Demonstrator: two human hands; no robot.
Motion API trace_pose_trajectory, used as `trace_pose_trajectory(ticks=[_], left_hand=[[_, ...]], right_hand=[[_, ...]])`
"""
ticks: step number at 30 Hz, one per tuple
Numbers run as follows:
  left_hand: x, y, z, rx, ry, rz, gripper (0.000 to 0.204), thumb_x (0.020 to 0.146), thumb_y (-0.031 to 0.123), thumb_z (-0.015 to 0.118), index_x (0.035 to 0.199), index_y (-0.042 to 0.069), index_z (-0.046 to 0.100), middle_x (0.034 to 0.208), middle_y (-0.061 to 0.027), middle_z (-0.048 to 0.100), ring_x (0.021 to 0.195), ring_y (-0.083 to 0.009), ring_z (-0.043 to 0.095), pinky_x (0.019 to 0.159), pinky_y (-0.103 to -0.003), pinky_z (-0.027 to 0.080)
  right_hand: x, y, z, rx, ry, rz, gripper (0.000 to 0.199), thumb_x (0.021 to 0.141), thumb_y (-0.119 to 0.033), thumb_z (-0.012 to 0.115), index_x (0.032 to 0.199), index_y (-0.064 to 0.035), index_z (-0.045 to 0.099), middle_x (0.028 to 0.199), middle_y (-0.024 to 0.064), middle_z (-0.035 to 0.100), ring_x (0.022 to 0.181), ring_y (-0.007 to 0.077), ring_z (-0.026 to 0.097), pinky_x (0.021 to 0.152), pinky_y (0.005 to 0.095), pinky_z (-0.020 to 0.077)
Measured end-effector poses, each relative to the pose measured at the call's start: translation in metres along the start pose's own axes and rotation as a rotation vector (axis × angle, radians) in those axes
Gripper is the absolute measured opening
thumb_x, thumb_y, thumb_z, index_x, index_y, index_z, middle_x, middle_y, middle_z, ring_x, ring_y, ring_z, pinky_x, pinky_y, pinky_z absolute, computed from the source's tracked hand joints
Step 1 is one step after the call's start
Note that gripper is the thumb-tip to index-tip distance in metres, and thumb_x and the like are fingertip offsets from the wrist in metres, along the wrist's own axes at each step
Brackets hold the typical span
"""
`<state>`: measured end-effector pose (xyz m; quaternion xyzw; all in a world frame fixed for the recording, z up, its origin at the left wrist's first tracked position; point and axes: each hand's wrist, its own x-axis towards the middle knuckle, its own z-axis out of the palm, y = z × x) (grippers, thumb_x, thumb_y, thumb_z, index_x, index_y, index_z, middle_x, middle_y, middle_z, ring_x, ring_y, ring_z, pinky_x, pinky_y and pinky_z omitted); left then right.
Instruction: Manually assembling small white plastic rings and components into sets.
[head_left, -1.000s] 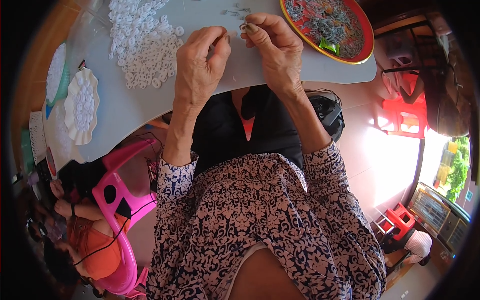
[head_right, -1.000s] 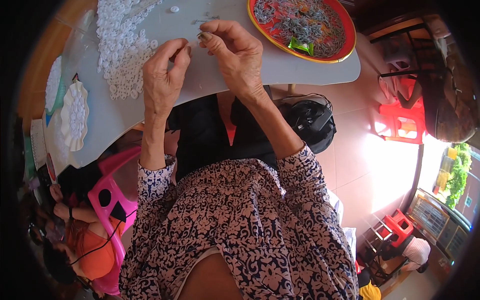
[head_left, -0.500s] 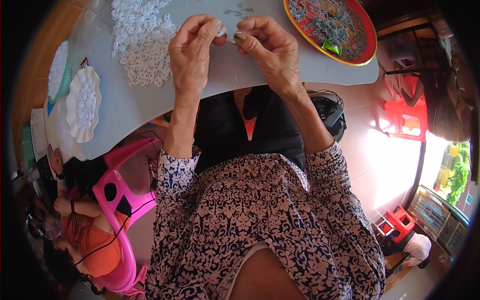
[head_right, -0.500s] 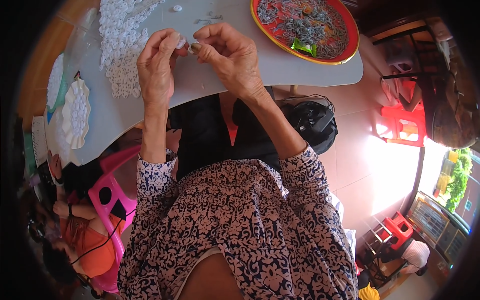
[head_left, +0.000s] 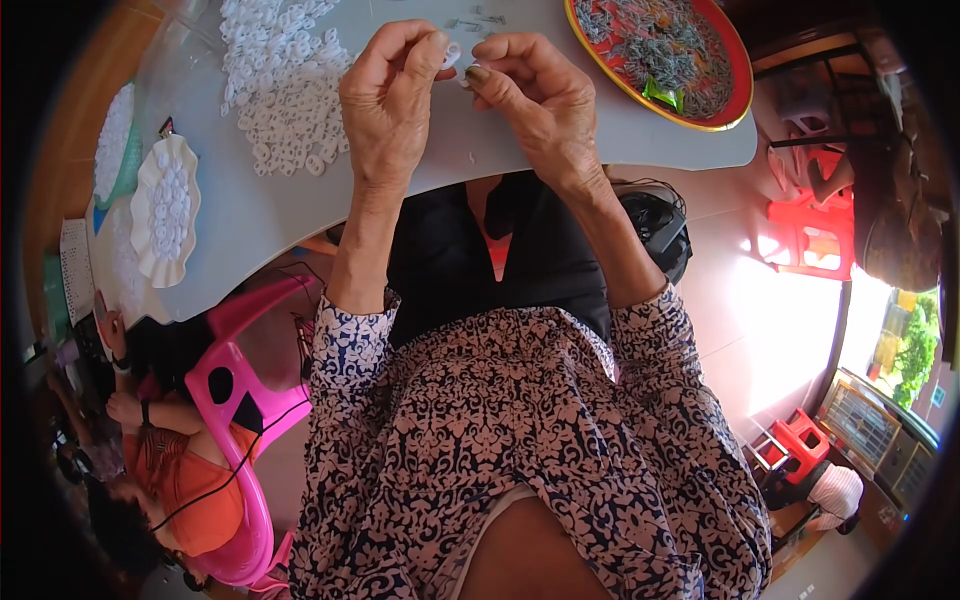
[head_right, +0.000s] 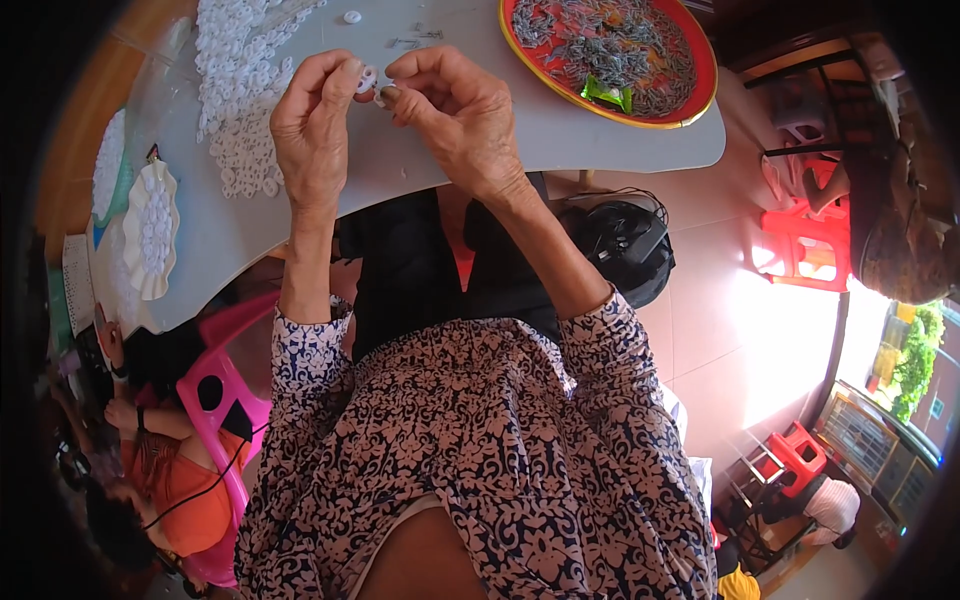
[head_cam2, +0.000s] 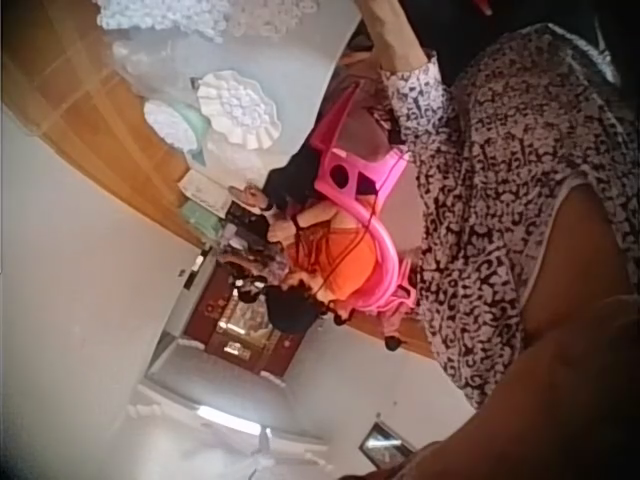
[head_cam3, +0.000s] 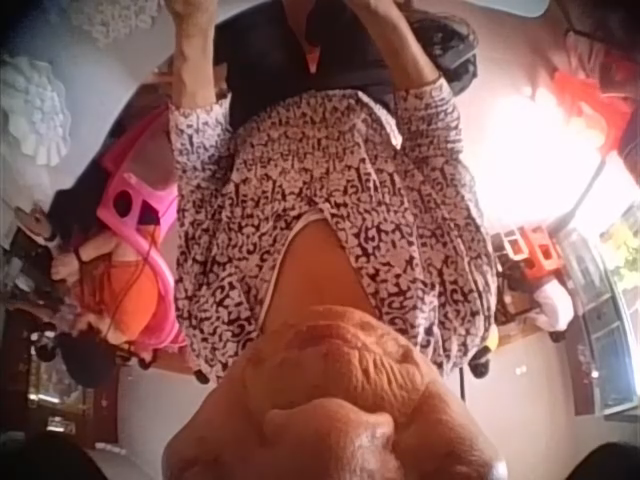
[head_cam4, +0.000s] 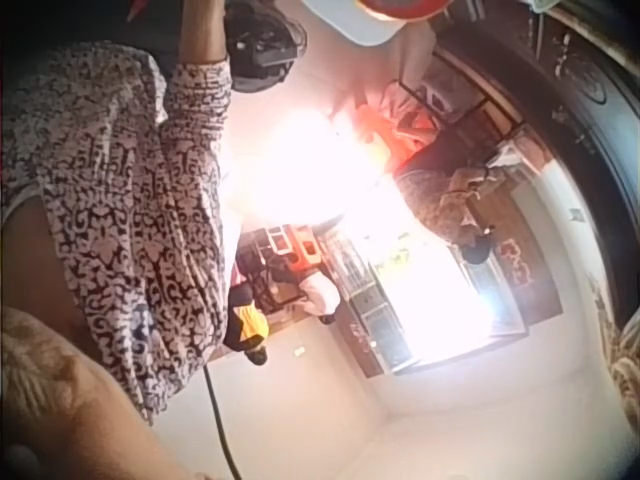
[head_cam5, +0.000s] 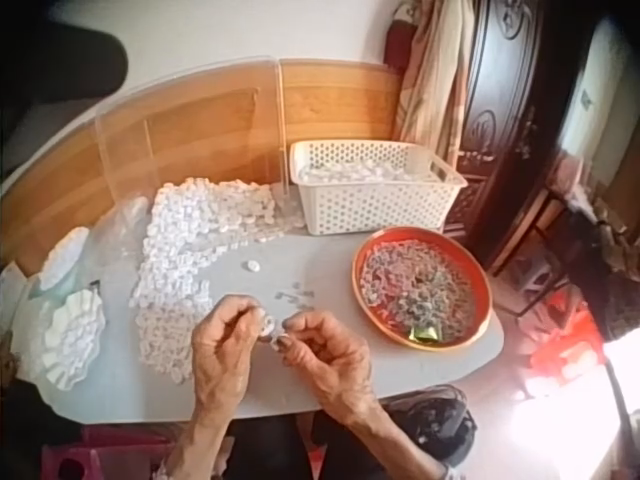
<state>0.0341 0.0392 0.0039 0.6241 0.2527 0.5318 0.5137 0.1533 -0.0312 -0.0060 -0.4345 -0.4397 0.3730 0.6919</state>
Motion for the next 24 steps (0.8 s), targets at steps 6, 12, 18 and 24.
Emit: trace_pose_trajectory(ticks=[6,12,18,24], left_hand=[[-0.002,0.005,0.001,0.278,-0.063,0.084,0.01,0.088,0.012,0.061,0.093,0.002,0.062,0.072,0.001,0.058,0.066,-0.0047,0.051,0.059,-0.02,0.043],[-0.002,0.01,0.0,0.314,-0.028,0.016,0.027,0.095,0.027,0.051,0.091,0.002,0.06,0.069,-0.0002,0.056,0.061,-0.0069,0.046,0.056,-0.024,0.04],[-0.013,0.013,0.004,0.346,-0.135,-0.1,0.028,0.094,0.026,0.048,0.088,0.0,0.056,0.063,-0.0035,0.049,0.06,-0.0099,0.043,0.056,-0.026,0.038],[-0.01,0.009,-0.001,0.29,-0.125,-0.181,0.028,0.091,0.027,0.046,0.085,0.0,0.053,0.063,-0.0049,0.046,0.06,-0.0126,0.04,0.056,-0.029,0.038]], right_hand=[[0.0,0.001,-0.001,0.028,-0.003,-0.013,0.017,0.086,-0.004,0.064,0.1,0.0017,0.057,0.084,0.0052,0.064,0.073,0.0086,0.06,0.065,0.0214,0.0503],[0.0,-0.001,-0.002,0.052,0.03,-0.013,0.016,0.086,-0.004,0.063,0.1,0.0017,0.057,0.084,0.0052,0.064,0.075,0.0088,0.06,0.067,0.0216,0.0509],[0.0,-0.003,-0.001,0.115,-0.035,0.011,0.019,0.087,-0.003,0.062,0.103,0.0017,0.055,0.084,0.0054,0.064,0.078,0.0103,0.062,0.071,0.0221,0.0516],[0.0,-0.003,-0.001,0.052,-0.125,0.013,0.027,0.085,-0.003,0.063,0.11,0.0022,0.053,0.086,0.0062,0.064,0.083,0.0126,0.064,0.074,0.024,0.0525]])
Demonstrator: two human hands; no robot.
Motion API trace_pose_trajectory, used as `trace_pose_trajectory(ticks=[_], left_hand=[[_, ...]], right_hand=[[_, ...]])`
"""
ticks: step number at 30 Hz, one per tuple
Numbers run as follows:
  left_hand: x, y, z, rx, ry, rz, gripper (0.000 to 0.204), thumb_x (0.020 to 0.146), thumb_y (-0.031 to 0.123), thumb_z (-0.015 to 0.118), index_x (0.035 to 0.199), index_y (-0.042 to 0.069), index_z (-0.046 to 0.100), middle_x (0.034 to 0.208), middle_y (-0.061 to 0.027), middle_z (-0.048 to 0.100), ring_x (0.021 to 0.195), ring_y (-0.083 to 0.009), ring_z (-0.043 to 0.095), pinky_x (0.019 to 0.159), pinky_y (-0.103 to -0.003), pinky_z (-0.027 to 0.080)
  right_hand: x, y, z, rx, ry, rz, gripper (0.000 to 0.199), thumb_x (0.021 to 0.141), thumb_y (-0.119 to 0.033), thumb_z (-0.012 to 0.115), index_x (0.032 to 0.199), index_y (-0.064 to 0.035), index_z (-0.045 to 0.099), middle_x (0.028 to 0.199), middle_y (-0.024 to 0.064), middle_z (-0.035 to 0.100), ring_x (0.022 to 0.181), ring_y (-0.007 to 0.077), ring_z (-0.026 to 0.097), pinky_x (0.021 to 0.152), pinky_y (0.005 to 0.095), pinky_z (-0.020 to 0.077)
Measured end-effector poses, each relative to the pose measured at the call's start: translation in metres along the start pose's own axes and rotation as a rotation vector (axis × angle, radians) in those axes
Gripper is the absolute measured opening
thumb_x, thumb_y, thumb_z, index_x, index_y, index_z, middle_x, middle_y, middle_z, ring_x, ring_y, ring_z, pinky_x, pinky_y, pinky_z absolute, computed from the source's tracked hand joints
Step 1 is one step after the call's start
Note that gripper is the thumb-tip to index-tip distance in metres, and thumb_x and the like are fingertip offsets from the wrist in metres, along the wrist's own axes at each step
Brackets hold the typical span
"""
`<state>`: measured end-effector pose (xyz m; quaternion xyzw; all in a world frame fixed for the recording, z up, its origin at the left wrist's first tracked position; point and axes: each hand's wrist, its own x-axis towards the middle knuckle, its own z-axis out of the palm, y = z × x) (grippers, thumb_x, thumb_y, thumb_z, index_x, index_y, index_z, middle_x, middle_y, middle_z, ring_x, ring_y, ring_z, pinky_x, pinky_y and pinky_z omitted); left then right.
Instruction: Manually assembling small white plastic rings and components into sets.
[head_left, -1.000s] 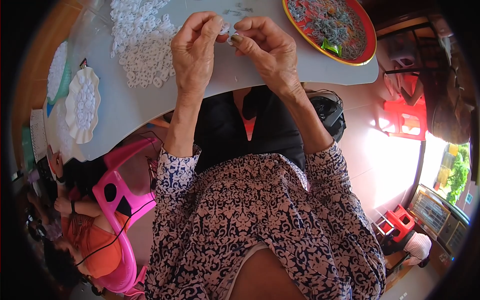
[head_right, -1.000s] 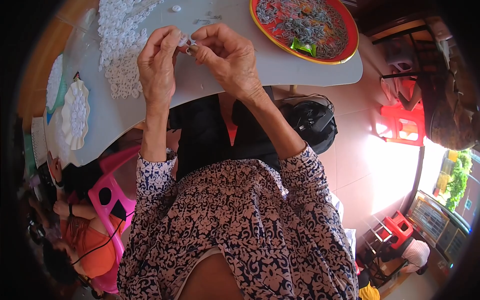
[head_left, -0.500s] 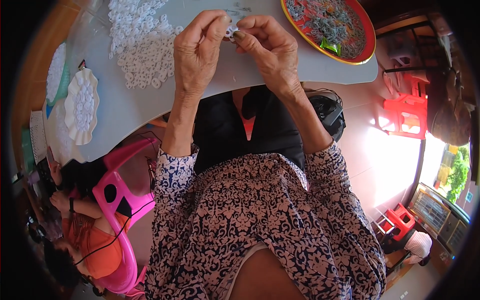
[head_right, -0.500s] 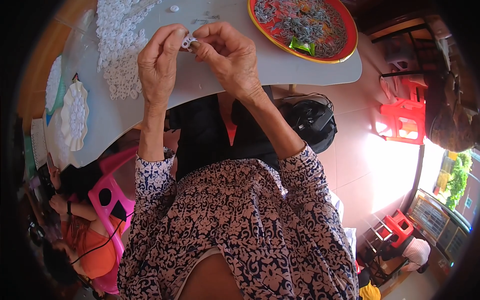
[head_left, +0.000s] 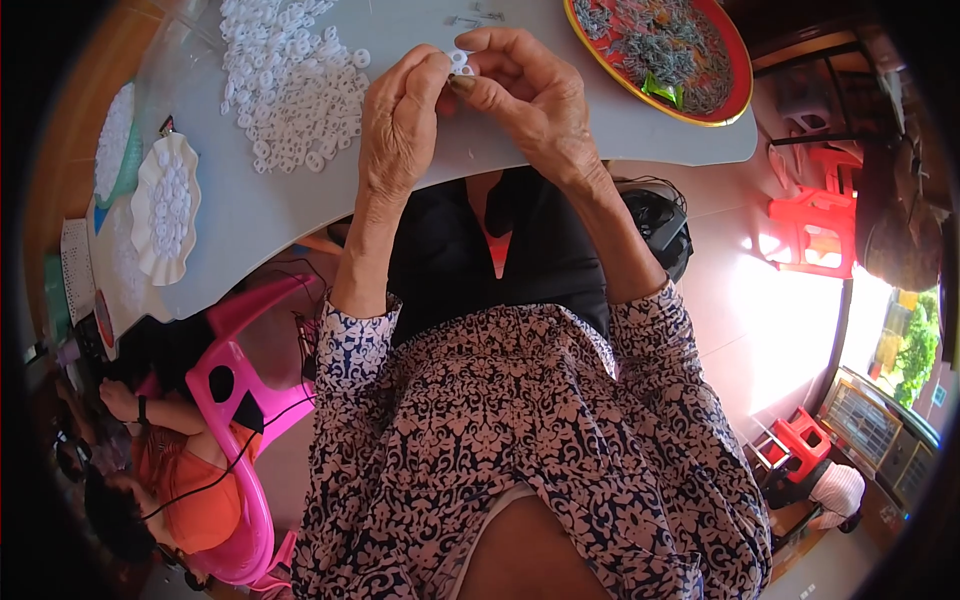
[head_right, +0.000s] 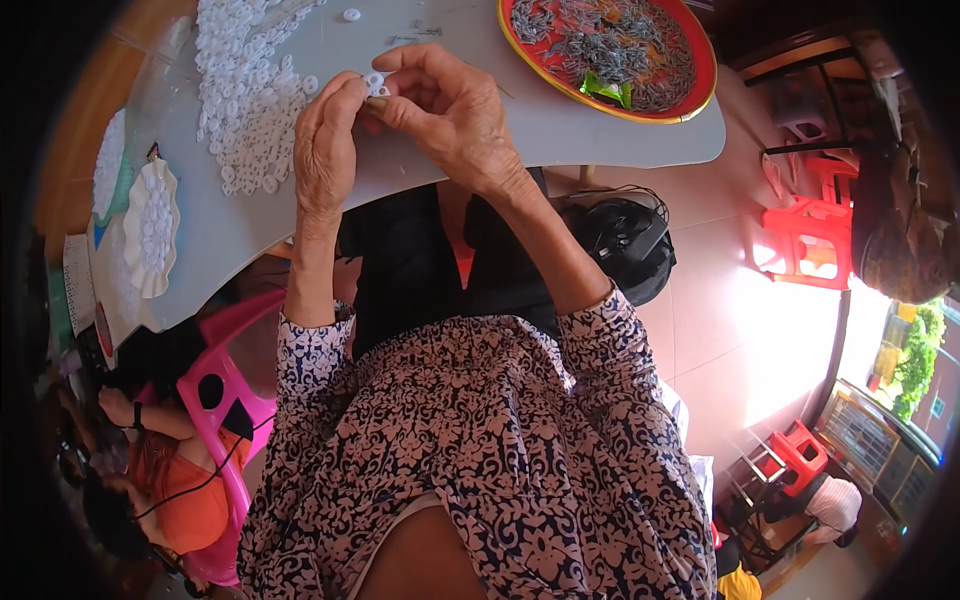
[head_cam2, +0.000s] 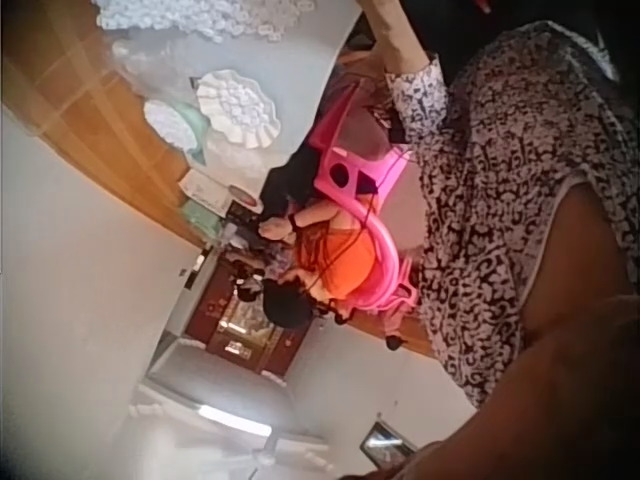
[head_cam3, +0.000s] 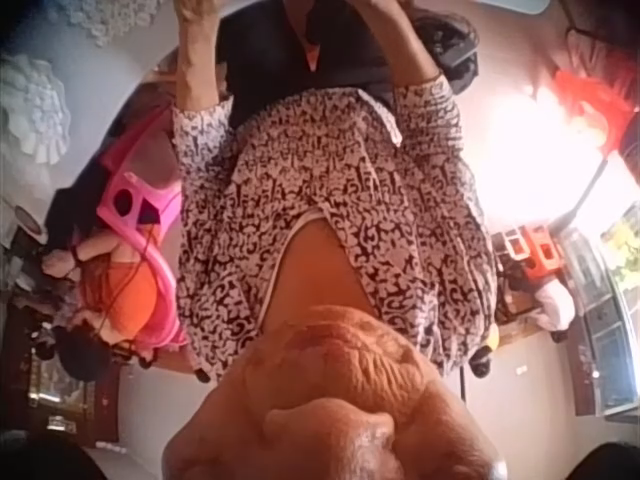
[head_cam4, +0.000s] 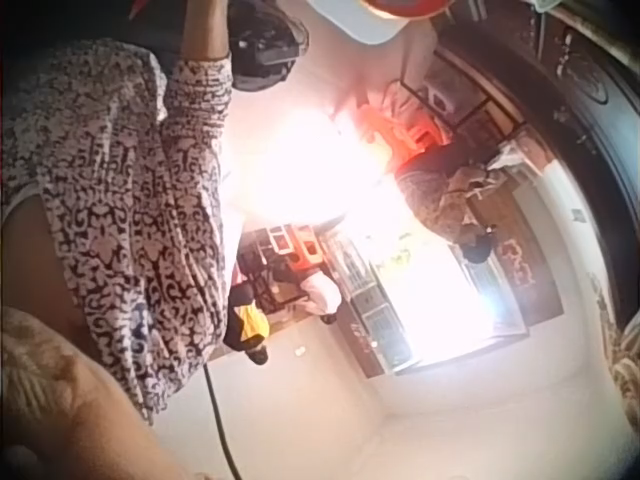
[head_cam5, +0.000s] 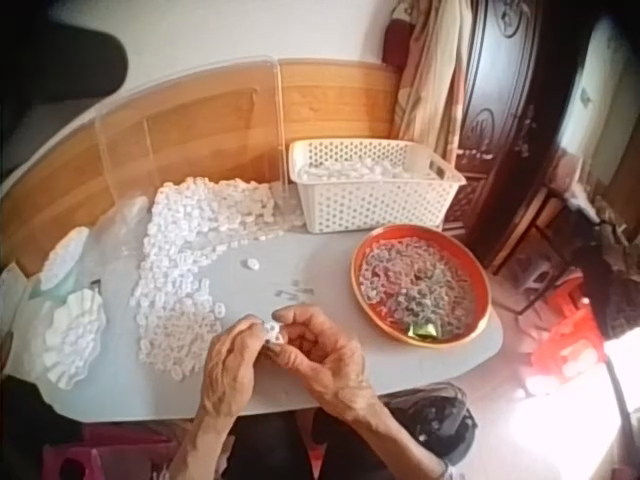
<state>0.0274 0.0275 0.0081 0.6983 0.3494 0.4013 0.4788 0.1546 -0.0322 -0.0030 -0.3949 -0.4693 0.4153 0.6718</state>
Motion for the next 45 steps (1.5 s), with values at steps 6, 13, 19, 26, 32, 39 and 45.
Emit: trace_pose_trajectory(ticks=[6,13,19,26,32,39,45], left_hand=[[0.001,0.0,0.0,0.009,-0.019,0.005,0.028,0.089,0.026,0.044,0.078,0.0,0.049,0.062,-0.0053,0.043,0.06,-0.0132,0.039,0.057,-0.03,0.037],[0.005,-0.008,-0.005,-0.004,-0.046,0.077,0.027,0.088,0.024,0.044,0.076,0.0,0.048,0.062,-0.0049,0.044,0.059,-0.0128,0.039,0.056,-0.03,0.037],[0.003,-0.002,-0.004,0.01,-0.069,0.046,0.028,0.088,0.024,0.043,0.077,-0.001,0.048,0.062,-0.0065,0.047,0.059,-0.013,0.043,0.058,-0.029,0.04],[0.001,-0.008,-0.005,-0.01,-0.014,0.096,0.031,0.09,0.028,0.043,0.079,-0.001,0.05,0.063,-0.0069,0.049,0.06,-0.0136,0.045,0.059,-0.029,0.041],[0.0,-0.006,-0.004,0.032,-0.037,0.088,0.032,0.09,0.028,0.042,0.081,-0.002,0.051,0.066,-0.0074,0.051,0.061,-0.0142,0.047,0.06,-0.028,0.042],[-0.004,-0.004,-0.003,-0.018,-0.054,0.038,0.034,0.091,0.03,0.042,0.08,-0.001,0.053,0.064,-0.0059,0.053,0.059,-0.0127,0.05,0.059,-0.027,0.042],[-0.005,-0.002,-0.003,0.001,-0.07,0.006,0.036,0.091,0.032,0.041,0.078,0.0,0.053,0.063,-0.0062,0.053,0.058,-0.0121,0.048,0.057,-0.027,0.041]], right_hand=[[0.0,0.008,-0.002,-0.078,-0.036,-0.008,0.027,0.084,-0.004,0.065,0.108,0.0026,0.054,0.087,0.0071,0.064,0.081,0.0122,0.064,0.074,0.0244,0.0524],[0.0,0.009,0.002,-0.106,-0.046,-0.056,0.027,0.083,-0.002,0.065,0.107,0.0034,0.054,0.088,0.0079,0.065,0.079,0.0118,0.064,0.073,0.0241,0.0524],[-0.001,0.008,0.004,-0.245,-0.013,-0.08,0.026,0.083,-0.001,0.064,0.106,0.004,0.054,0.083,0.0069,0.064,0.077,0.0119,0.065,0.071,0.0237,0.052],[-0.003,0.007,0.008,-0.392,0.03,-0.158,0.026,0.079,-0.002,0.068,0.103,0.0021,0.056,0.077,0.0056,0.062,0.07,0.0109,0.064,0.065,0.0232,0.0519],[-0.001,0.011,0.008,-0.446,0.058,-0.227,0.026,0.077,-0.003,0.069,0.1,0.0009,0.058,0.071,0.0055,0.061,0.065,0.0124,0.064,0.061,0.0236,0.0506],[-0.005,0.009,0.011,-0.505,0.083,-0.265,0.019,0.078,-0.002,0.067,0.095,0.0012,0.058,0.067,0.0069,0.06,0.06,0.013,0.062,0.056,0.0241,0.0481],[-0.007,0.006,0.013,-0.51,0.101,-0.306,0.016,0.079,-0.002,0.066,0.092,0.0014,0.058,0.066,0.0072,0.06,0.058,0.0134,0.061,0.054,0.0243,0.0477]])
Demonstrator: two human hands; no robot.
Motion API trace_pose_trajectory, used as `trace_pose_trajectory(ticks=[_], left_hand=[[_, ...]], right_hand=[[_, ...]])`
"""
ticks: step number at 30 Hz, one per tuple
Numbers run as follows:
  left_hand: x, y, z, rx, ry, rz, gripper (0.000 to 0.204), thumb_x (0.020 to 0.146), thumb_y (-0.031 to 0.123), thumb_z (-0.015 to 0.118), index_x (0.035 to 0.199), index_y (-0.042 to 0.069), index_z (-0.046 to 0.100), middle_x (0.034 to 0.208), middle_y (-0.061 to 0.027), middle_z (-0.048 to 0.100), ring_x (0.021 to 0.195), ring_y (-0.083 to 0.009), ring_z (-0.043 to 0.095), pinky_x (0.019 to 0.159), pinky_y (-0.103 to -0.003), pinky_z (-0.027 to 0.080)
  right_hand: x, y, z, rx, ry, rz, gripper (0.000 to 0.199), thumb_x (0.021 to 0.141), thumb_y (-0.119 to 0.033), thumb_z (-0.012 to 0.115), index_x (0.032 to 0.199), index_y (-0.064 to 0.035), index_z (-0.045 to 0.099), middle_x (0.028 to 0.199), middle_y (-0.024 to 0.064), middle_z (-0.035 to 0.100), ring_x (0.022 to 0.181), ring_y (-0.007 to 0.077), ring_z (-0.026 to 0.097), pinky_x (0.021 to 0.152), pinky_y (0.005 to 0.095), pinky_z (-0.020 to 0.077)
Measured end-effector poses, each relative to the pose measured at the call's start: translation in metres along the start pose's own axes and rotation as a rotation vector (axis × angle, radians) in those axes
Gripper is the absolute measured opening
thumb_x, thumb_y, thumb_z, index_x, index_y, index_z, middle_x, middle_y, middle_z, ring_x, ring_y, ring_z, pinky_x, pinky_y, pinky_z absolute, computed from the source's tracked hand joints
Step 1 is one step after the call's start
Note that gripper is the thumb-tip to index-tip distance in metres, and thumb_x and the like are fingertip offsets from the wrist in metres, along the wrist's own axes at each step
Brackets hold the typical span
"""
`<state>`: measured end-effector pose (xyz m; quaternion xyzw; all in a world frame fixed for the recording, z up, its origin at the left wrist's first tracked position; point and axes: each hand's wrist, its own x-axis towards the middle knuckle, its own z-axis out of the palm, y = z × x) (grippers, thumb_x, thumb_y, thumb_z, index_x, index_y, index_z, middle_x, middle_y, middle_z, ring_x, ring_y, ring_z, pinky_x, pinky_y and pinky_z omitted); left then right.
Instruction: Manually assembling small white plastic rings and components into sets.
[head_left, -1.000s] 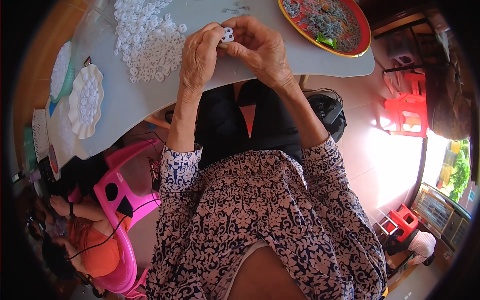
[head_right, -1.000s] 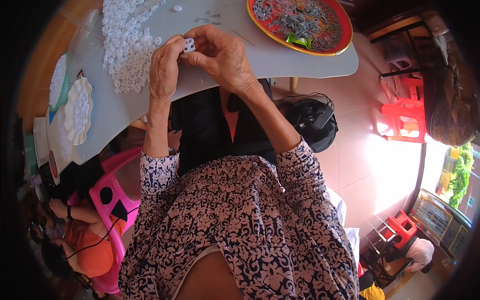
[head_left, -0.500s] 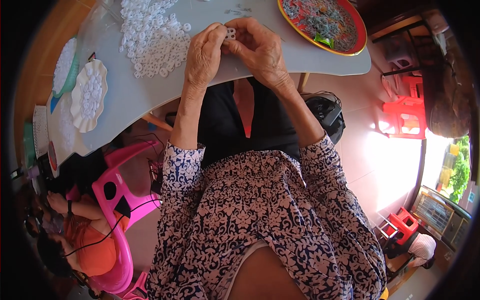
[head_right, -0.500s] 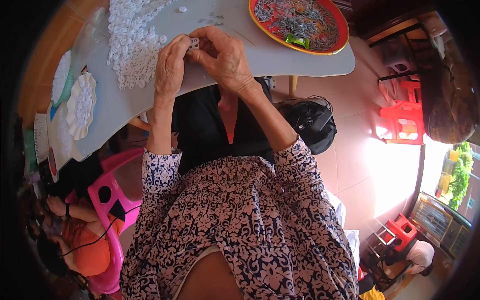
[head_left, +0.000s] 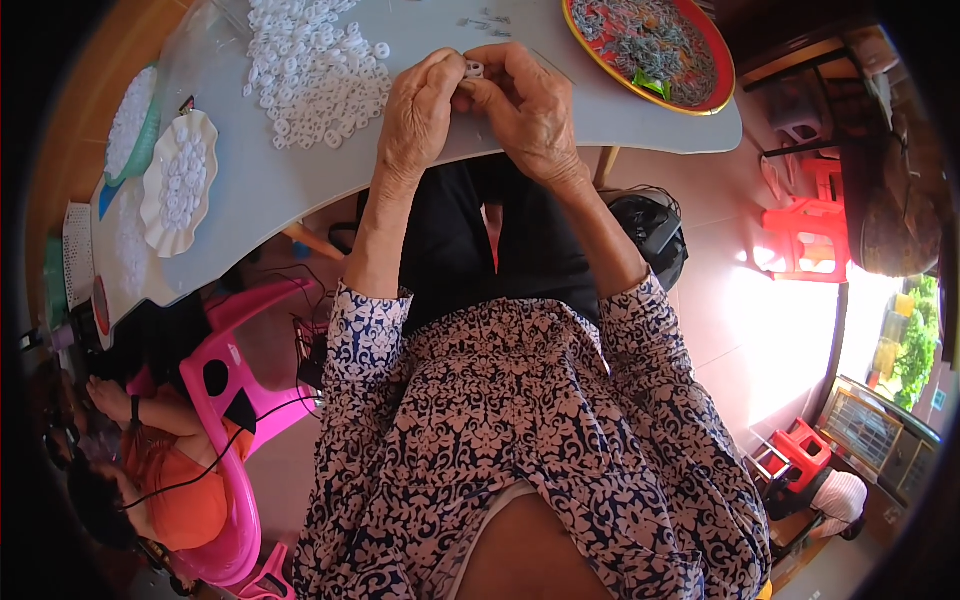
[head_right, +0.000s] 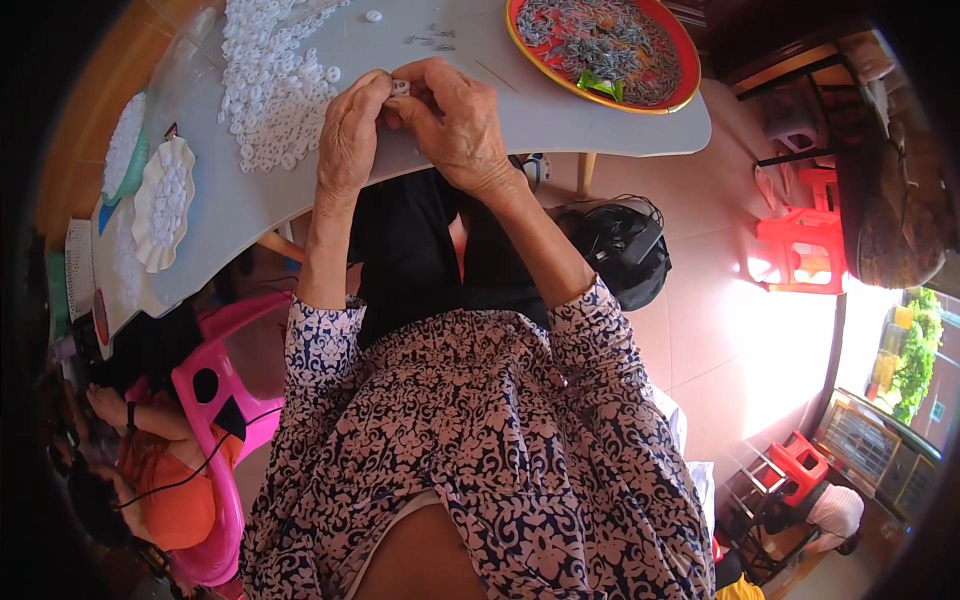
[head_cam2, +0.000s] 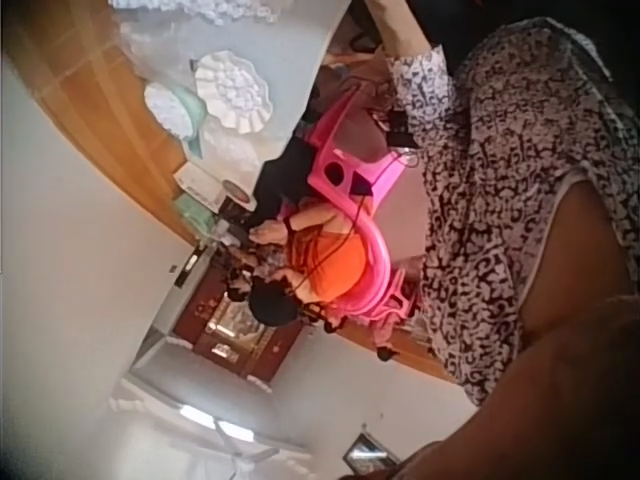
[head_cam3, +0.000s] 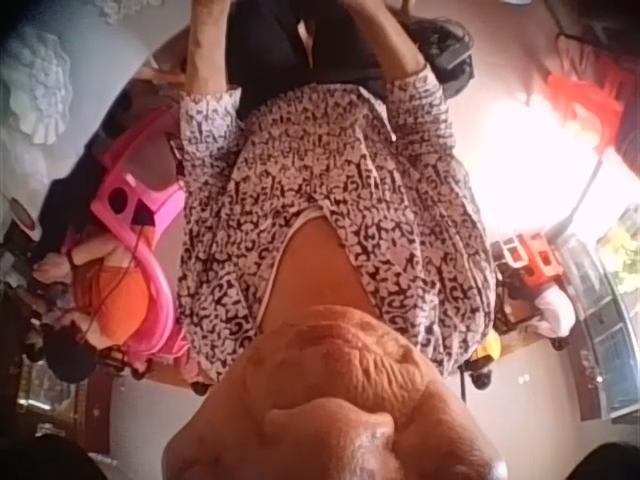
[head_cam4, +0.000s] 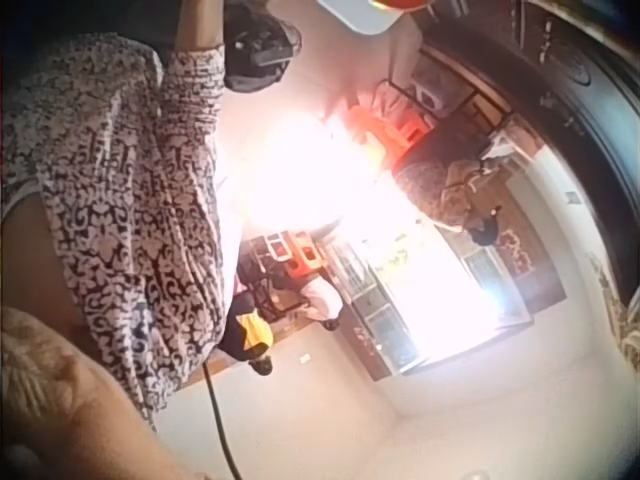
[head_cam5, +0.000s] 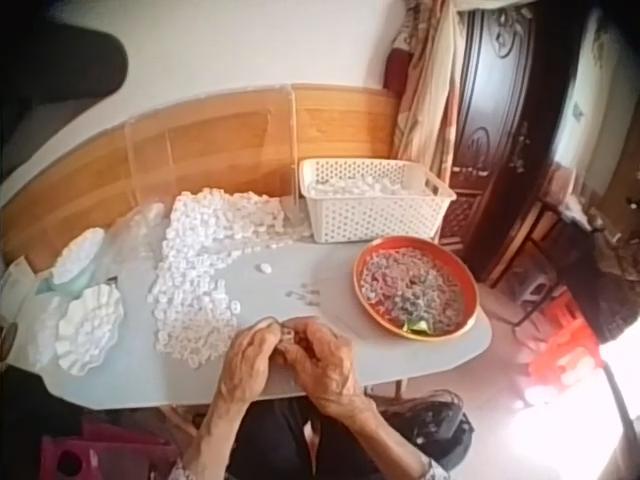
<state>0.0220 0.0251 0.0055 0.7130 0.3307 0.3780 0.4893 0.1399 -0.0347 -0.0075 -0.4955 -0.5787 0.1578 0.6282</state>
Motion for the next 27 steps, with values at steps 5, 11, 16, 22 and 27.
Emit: trace_pose_trajectory(ticks=[5,11,16,22,27], left_hand=[[-0.002,0.002,0.001,-0.048,-0.021,0.001,0.035,0.091,0.032,0.042,0.076,0.001,0.053,0.064,-0.0052,0.053,0.059,-0.0115,0.047,0.057,-0.027,0.04],[-0.004,0.006,-0.003,-0.088,-0.088,-0.06,0.034,0.09,0.029,0.043,0.076,0.0,0.053,0.066,-0.0021,0.052,0.062,-0.011,0.046,0.061,-0.024,0.039],[-0.006,0.009,-0.003,-0.137,-0.081,-0.044,0.033,0.089,0.028,0.043,0.075,0.0,0.05,0.065,-0.0034,0.048,0.063,-0.0116,0.043,0.061,-0.025,0.037],[-0.006,0.001,-0.003,-0.158,-0.079,-0.029,0.031,0.09,0.027,0.042,0.075,0.001,0.049,0.065,-0.0032,0.047,0.064,-0.0109,0.042,0.061,-0.026,0.037],[-0.008,0.005,0.001,-0.163,-0.059,-0.067,0.032,0.092,0.027,0.042,0.075,0.0,0.05,0.065,-0.0019,0.047,0.064,-0.01,0.043,0.061,-0.025,0.037]], right_hand=[[-0.001,-0.003,-0.001,-0.004,-0.008,0.03,0.015,0.079,-0.002,0.066,0.092,0.0012,0.057,0.064,0.0065,0.061,0.058,0.0127,0.061,0.054,0.0244,0.0477],[-0.005,0.003,-0.001,0.015,-0.01,0.04,0.014,0.08,-0.003,0.066,0.091,-0.0002,0.057,0.063,0.0048,0.061,0.058,0.0112,0.06,0.053,0.0229,0.0462],[-0.005,0.0,-0.001,-0.018,-0.019,0.045,0.014,0.08,-0.003,0.066,0.091,-0.0007,0.057,0.063,0.0045,0.061,0.057,0.0103,0.058,0.052,0.0218,0.0453],[-0.001,-0.003,-0.005,0.118,-0.05,0.132,0.01,0.089,-0.009,0.06,0.092,0.0008,0.058,0.065,0.0034,0.062,0.058,0.0082,0.056,0.054,0.0214,0.046],[0.005,-0.005,-0.015,0.237,-0.122,0.287,0.024,0.096,-0.018,0.05,0.096,0.0029,0.061,0.071,0.0041,0.063,0.063,0.0075,0.057,0.06,0.0206,0.0473]])
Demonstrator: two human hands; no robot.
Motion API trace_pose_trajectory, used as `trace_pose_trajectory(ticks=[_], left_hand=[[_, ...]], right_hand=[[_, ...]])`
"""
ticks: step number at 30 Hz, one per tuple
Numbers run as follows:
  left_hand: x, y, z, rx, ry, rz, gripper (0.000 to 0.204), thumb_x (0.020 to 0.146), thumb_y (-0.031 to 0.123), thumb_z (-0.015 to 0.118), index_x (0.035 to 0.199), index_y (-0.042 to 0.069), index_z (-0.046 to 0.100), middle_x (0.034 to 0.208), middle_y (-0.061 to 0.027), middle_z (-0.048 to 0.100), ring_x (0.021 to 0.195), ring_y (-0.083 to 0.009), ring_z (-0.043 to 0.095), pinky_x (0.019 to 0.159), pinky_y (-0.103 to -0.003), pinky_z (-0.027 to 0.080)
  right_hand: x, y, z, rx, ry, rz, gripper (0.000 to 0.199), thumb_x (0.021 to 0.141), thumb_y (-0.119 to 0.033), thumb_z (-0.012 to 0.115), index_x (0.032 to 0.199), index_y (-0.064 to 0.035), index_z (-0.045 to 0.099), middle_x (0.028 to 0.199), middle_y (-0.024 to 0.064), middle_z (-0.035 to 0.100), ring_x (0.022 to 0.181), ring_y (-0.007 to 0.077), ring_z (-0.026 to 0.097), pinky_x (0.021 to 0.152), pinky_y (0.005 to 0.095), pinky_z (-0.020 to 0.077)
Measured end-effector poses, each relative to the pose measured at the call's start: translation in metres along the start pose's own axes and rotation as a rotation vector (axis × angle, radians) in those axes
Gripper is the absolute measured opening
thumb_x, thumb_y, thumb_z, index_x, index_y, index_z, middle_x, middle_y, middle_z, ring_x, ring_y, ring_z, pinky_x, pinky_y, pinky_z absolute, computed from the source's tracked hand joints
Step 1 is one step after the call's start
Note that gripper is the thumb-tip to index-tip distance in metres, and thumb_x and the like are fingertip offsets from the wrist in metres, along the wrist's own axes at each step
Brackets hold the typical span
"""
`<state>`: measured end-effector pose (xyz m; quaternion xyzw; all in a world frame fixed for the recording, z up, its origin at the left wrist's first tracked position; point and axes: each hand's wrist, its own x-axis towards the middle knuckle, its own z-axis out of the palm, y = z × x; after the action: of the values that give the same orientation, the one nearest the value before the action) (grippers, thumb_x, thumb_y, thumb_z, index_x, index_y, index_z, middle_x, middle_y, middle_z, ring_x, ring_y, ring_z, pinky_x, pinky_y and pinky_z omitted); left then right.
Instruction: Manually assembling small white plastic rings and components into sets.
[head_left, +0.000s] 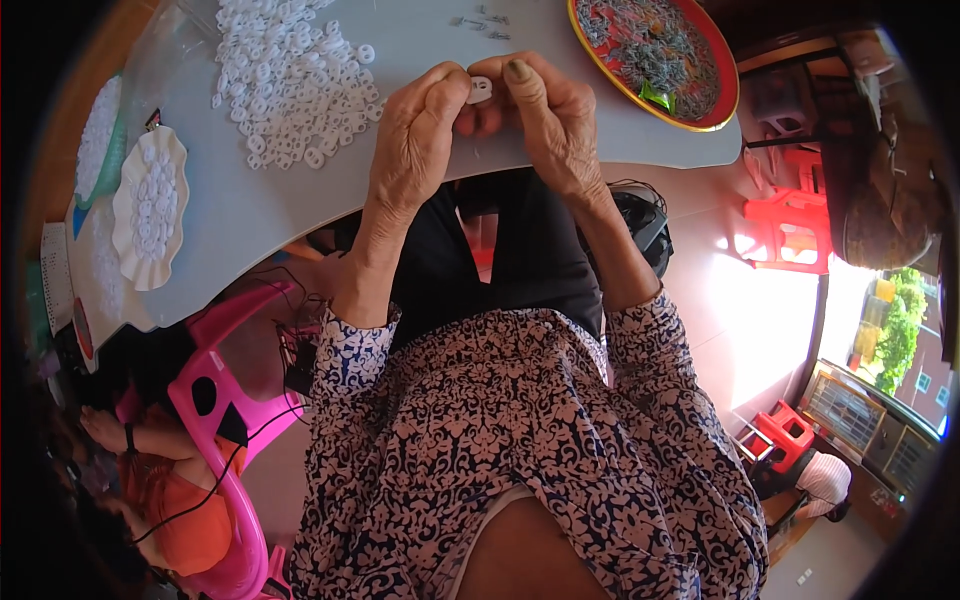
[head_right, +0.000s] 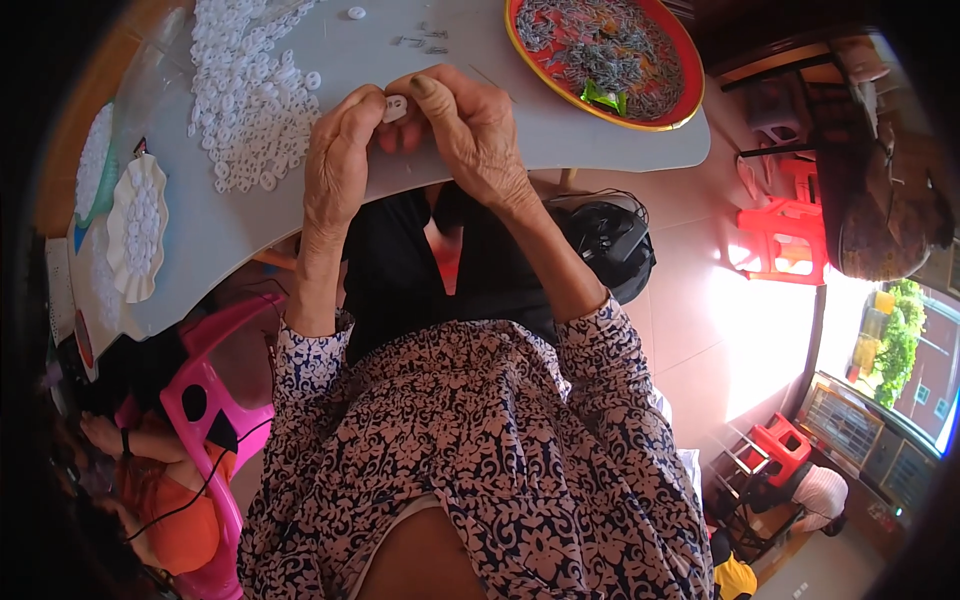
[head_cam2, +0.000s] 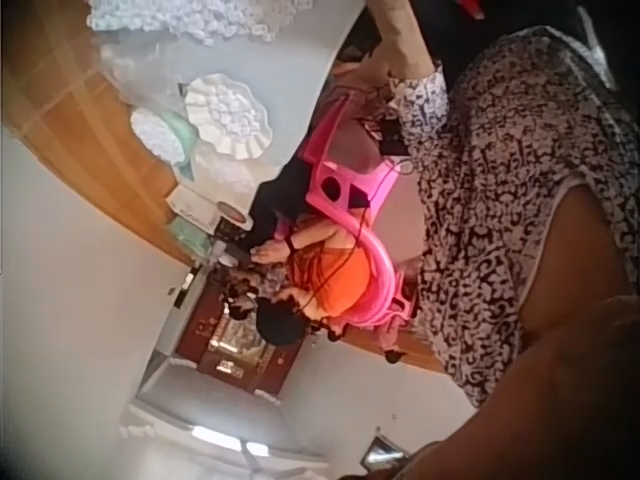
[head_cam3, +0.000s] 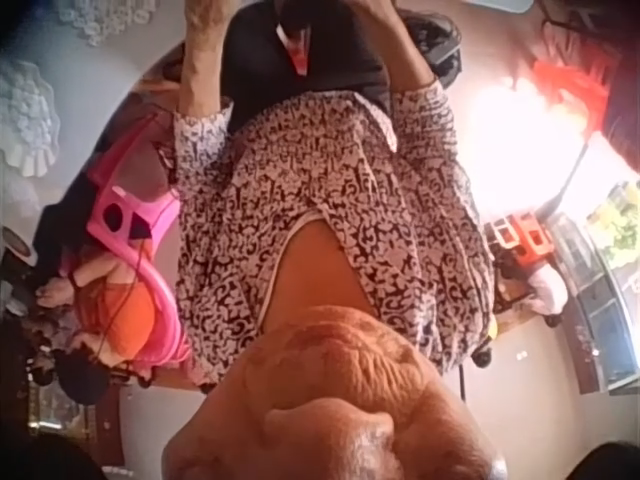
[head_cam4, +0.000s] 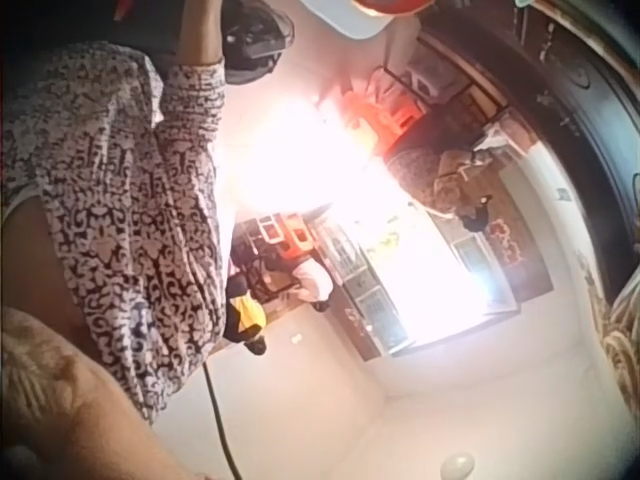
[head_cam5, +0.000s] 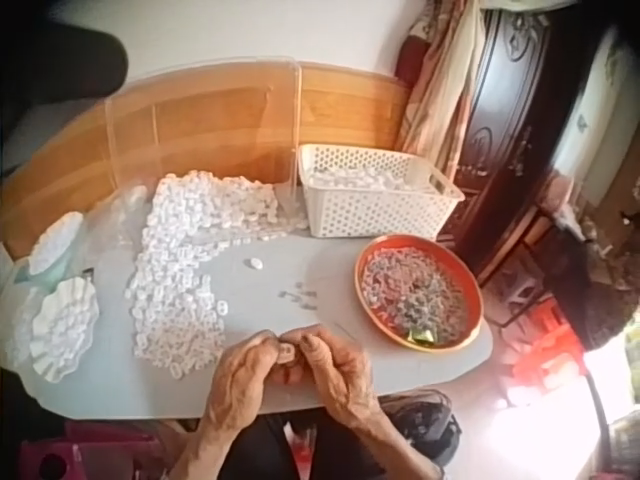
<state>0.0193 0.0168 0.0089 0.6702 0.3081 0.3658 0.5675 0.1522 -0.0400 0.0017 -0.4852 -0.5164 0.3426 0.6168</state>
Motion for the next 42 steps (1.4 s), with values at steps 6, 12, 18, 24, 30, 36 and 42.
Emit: trace_pose_trajectory(ticks=[6,12,18,24,30,36,42], left_hand=[[-0.002,0.0,0.002,-0.013,-0.013,0.09,0.029,0.094,0.024,0.046,0.079,0.0,0.05,0.066,-0.0009,0.05,0.063,-0.0085,0.043,0.059,-0.025,0.038],[-0.002,-0.006,0.001,0.056,0.017,0.112,0.027,0.094,0.023,0.049,0.081,0.0,0.049,0.066,-0.0004,0.049,0.063,-0.0074,0.045,0.058,-0.023,0.038],[-0.008,-0.012,-0.002,-0.02,0.081,0.169,0.024,0.093,0.022,0.047,0.079,0.002,0.049,0.065,0.0013,0.047,0.06,-0.0057,0.041,0.055,-0.022,0.035],[-0.012,-0.017,-0.004,-0.11,0.047,0.092,0.025,0.094,0.021,0.046,0.077,0.003,0.049,0.063,0.0026,0.044,0.055,-0.0037,0.035,0.049,-0.021,0.03],[-0.011,-0.008,-0.001,-0.096,0.028,0.117,0.026,0.094,0.022,0.047,0.077,0.003,0.049,0.062,0.0028,0.043,0.055,-0.0037,0.034,0.049,-0.021,0.03],[-0.015,-0.004,0.005,-0.107,0.021,0.085,0.028,0.094,0.024,0.049,0.077,0.002,0.049,0.061,0.0004,0.044,0.056,-0.0059,0.038,0.052,-0.023,0.034],[-0.015,-0.002,0.006,-0.041,0.059,0.117,0.029,0.094,0.023,0.05,0.077,0.001,0.048,0.061,0.0,0.045,0.056,-0.0062,0.038,0.052,-0.023,0.034]], right_hand=[[0.0,0.002,0.003,0.034,0.036,0.019,0.015,0.092,-0.01,0.056,0.095,0.004,0.06,0.073,0.0049,0.063,0.064,0.0075,0.057,0.06,0.0209,0.0474],[0.011,-0.004,-0.004,-0.034,0.057,0.057,0.013,0.089,-0.007,0.058,0.095,0.0044,0.061,0.076,0.0055,0.064,0.064,0.008,0.058,0.059,0.0213,0.0475],[0.145,-0.051,-0.1,-0.562,0.302,-0.261,0.013,0.087,-0.009,0.057,0.086,0.0024,0.063,0.063,0.0024,0.057,0.054,0.009,0.051,0.051,0.025,0.0423],[0.194,-0.022,-0.13,-1.208,0.183,-0.716,0.008,0.079,-0.006,0.06,0.081,0.0002,0.065,0.07,0.014,0.062,0.065,0.0236,0.061,0.058,0.0315,0.0469],[0.14,0.005,-0.056,-0.985,-0.458,-0.741,0.014,0.081,-0.011,0.06,0.09,-0.0025,0.066,0.079,0.0113,0.067,0.068,0.0258,0.064,0.065,0.0349,0.0512],[0.119,0.013,-0.043,-1.131,-0.606,-0.524,0.01,0.08,-0.005,0.06,0.087,0.0001,0.065,0.083,0.0129,0.064,0.071,0.0322,0.062,0.066,0.0382,0.0505],[0.116,0.017,-0.041,-1.135,-0.52,-0.552,0.008,0.079,-0.006,0.06,0.083,0.0002,0.064,0.082,0.0119,0.064,0.07,0.032,0.062,0.065,0.0389,0.0498]])
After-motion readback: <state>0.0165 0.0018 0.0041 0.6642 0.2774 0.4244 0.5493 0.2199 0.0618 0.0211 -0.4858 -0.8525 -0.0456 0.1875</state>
